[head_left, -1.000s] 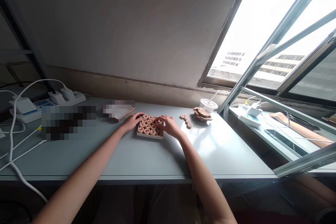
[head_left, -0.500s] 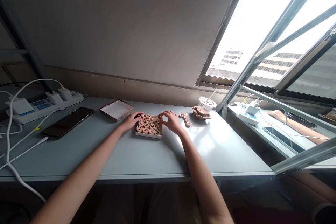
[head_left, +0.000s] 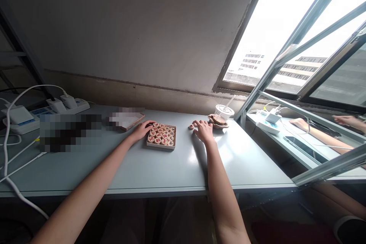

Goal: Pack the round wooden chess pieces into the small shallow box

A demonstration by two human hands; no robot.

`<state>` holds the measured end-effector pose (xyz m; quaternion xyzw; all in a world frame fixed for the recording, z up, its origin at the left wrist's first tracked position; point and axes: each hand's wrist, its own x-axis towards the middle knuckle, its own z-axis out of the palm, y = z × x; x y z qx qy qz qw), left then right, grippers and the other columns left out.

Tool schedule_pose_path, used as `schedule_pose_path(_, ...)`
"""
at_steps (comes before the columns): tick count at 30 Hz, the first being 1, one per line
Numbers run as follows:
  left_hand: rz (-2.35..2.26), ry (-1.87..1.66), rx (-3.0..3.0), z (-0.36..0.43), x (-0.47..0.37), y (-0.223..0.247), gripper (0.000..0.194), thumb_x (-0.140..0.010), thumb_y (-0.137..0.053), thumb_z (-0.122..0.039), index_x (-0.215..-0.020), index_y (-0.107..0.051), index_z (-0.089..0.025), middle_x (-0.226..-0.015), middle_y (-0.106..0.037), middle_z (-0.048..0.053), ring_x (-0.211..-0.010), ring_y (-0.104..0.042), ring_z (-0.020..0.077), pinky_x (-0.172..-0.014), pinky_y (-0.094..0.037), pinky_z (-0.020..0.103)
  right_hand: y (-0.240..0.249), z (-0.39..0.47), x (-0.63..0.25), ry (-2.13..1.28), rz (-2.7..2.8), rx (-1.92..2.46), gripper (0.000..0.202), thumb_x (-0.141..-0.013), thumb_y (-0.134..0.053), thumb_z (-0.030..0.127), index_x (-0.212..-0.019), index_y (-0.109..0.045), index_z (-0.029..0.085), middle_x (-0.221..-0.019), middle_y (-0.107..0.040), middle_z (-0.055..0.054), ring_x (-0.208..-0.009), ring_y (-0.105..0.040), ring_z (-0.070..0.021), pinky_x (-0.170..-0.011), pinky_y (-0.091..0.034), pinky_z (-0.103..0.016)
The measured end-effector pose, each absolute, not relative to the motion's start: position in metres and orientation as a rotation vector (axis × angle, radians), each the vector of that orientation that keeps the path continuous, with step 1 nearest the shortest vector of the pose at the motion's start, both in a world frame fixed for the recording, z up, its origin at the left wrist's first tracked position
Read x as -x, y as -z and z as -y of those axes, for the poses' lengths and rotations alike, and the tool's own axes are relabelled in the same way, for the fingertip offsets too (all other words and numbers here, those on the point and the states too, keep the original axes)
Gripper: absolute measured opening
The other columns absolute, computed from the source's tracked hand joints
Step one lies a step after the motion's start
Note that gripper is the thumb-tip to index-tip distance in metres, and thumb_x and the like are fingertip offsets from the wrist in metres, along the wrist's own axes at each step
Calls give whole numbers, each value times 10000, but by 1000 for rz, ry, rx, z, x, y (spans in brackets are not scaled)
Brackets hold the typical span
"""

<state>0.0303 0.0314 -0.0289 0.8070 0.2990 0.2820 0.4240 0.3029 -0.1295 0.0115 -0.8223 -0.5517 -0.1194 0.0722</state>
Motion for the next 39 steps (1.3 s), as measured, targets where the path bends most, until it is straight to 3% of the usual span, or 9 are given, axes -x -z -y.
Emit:
schedule_pose_path(4,-754,-703,-2028,-30,-30,27,428,-801,-418,-421,-1122,-564,-179,-1198,-580,97,-1116,-525,260,-927,-431,379,-9,126,-301,363,1714,2384,262,-911,-421,308,-1067,-631,293,-1020,-570,-75,-979,-439,-226,-798,-243,-354)
schedule_pose_path(7,-757,-696,-2024,-29,-30,26,436,-801,-414,-419,-1130,-559,-173,-1209,-571,101,-1125,-518,256,-939,-422,377,-6,125,-304,370,1678,2405,273,-912,-400,274,-964,-668,264,-987,-580,-73,-957,-440,-222,-791,-241,-354)
schedule_pose_path(17,-748,-681,-2007,-27,-28,25,421,-809,-414,-408,-1135,-550,-179,-1214,-564,101,-1127,-518,255,-919,-437,364,-2,126,-315,303,1525,2416,248,-853,-461,191,-980,-666,247,-999,-594,-83,-989,-453,-245,-815,-258,-371)
schedule_pose_path(22,-735,-699,-2013,-32,-30,31,411,-811,-418,-404,-1131,-555,-185,-1205,-569,95,-1127,-514,248,-946,-417,369,-18,119,-282,-61,1798,1922,281,-824,-583,280,-1102,-615,291,-1019,-586,-35,-953,-502,-193,-818,-343,-312)
schedule_pose_path(26,-712,-728,-2025,-34,-30,33,387,-813,-421,-393,-1115,-561,-197,-1187,-579,86,-1122,-513,230,-967,-402,364,-25,116,-244,-356,2086,1615,255,-799,-636,349,-1050,-652,302,-1025,-585,-22,-942,-524,-177,-853,-363,-299)
schedule_pose_path(30,-694,-741,-2028,-34,-31,34,380,-812,-425,-389,-1107,-567,-197,-1175,-587,83,-1117,-517,229,-974,-398,370,-23,116,-223,-272,2085,1670,191,-811,-632,312,-996,-658,275,-1007,-597,-26,-981,-514,-184,-870,-356,-307)
schedule_pose_path(39,-739,-730,-2007,-32,-30,32,404,-804,-434,-414,-1116,-563,-193,-1198,-583,88,-1126,-521,243,-943,-421,361,-33,128,-260,-15,1907,1933,257,-800,-589,499,-902,-648,271,-967,-569,-26,-963,-484,-196,-832,-329,-314)
